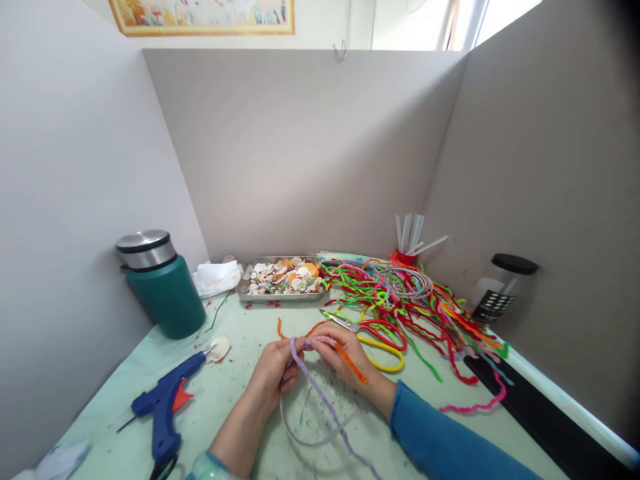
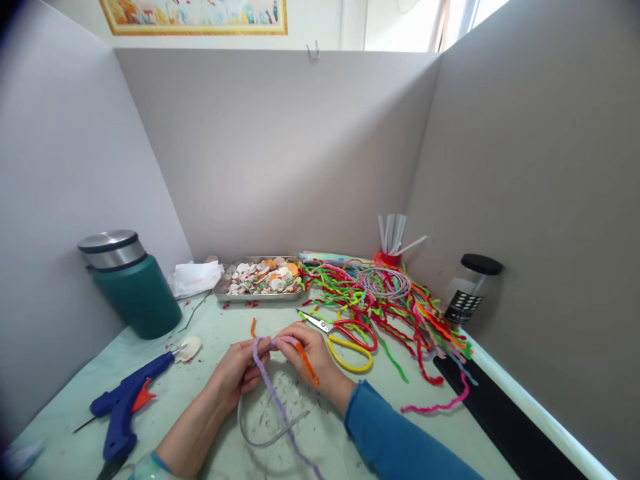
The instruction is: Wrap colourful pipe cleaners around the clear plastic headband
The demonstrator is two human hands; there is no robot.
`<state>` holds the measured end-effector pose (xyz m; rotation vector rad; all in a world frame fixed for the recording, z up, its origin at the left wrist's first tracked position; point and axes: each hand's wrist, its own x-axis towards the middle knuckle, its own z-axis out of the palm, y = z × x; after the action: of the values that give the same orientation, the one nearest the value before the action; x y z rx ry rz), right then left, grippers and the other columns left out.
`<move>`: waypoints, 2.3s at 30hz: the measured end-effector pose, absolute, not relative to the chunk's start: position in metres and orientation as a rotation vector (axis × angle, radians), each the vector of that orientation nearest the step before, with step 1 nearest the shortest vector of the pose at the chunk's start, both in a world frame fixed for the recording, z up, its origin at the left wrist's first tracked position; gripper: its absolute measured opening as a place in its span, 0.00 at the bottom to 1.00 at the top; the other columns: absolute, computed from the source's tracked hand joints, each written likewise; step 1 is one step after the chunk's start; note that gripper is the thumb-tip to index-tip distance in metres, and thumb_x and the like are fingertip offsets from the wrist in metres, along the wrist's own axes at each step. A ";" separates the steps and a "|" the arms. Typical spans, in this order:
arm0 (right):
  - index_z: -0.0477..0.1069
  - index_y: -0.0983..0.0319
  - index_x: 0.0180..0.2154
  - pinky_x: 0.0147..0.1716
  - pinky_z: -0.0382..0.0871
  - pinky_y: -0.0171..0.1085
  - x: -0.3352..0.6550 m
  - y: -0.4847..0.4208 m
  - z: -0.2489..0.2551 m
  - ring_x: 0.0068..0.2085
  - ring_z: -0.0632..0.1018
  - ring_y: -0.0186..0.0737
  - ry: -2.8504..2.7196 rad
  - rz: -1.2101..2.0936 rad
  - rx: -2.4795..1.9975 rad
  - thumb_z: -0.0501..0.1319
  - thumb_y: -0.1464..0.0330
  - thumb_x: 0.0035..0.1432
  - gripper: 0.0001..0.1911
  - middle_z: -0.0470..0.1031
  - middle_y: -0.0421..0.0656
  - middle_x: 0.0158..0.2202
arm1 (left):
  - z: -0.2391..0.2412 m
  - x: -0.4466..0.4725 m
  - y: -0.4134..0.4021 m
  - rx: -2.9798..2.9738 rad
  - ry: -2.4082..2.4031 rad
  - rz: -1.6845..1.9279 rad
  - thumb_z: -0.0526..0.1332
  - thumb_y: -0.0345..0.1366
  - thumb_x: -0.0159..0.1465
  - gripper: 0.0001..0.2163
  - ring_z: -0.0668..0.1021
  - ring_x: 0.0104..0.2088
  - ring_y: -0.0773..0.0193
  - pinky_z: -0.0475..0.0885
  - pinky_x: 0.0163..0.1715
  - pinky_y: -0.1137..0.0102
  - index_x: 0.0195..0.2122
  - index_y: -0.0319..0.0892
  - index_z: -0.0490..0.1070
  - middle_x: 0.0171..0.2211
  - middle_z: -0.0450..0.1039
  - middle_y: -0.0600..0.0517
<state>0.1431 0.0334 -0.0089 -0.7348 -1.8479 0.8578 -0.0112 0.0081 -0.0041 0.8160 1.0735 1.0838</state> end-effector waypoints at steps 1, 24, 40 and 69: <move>0.72 0.62 0.33 0.36 0.65 0.34 0.143 0.033 -0.009 0.34 0.72 0.36 -1.848 0.860 -0.731 0.56 0.67 0.58 0.08 0.72 0.43 0.31 | -0.004 -0.011 0.008 0.825 1.083 1.078 0.63 0.46 0.50 0.17 0.48 0.10 0.80 0.42 0.07 0.80 0.18 0.39 0.62 0.11 0.53 0.62; 0.70 0.60 0.41 0.26 0.64 0.30 0.141 0.041 -0.014 0.28 0.70 0.32 -1.549 1.453 -0.719 0.59 0.63 0.53 0.13 0.71 0.40 0.32 | 0.005 -0.009 0.003 0.979 1.184 0.931 0.61 0.50 0.51 0.18 0.45 0.10 0.78 0.39 0.09 0.77 0.22 0.37 0.68 0.09 0.46 0.64; 0.61 0.62 0.27 0.20 0.56 0.29 0.138 0.043 -0.023 0.21 0.63 0.29 -1.551 1.163 -0.884 0.56 0.64 0.56 0.09 0.61 0.34 0.20 | -0.008 0.001 0.006 1.589 1.293 0.928 0.55 0.51 0.55 0.21 0.53 0.18 0.72 0.46 0.18 0.74 0.14 0.39 0.61 0.14 0.48 0.59; 0.64 0.63 0.28 0.14 0.51 0.28 0.137 0.044 -0.013 0.15 0.61 0.26 -1.233 1.567 -0.738 0.63 0.60 0.48 0.14 0.68 0.36 0.19 | 0.004 -0.006 0.003 0.865 0.920 1.290 0.63 0.42 0.52 0.12 0.46 0.13 0.78 0.41 0.10 0.79 0.29 0.40 0.64 0.13 0.45 0.65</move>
<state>0.1370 0.0437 -0.0133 -0.7378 -1.2333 1.5667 -0.0060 0.0027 0.0044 0.8653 0.9204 1.2904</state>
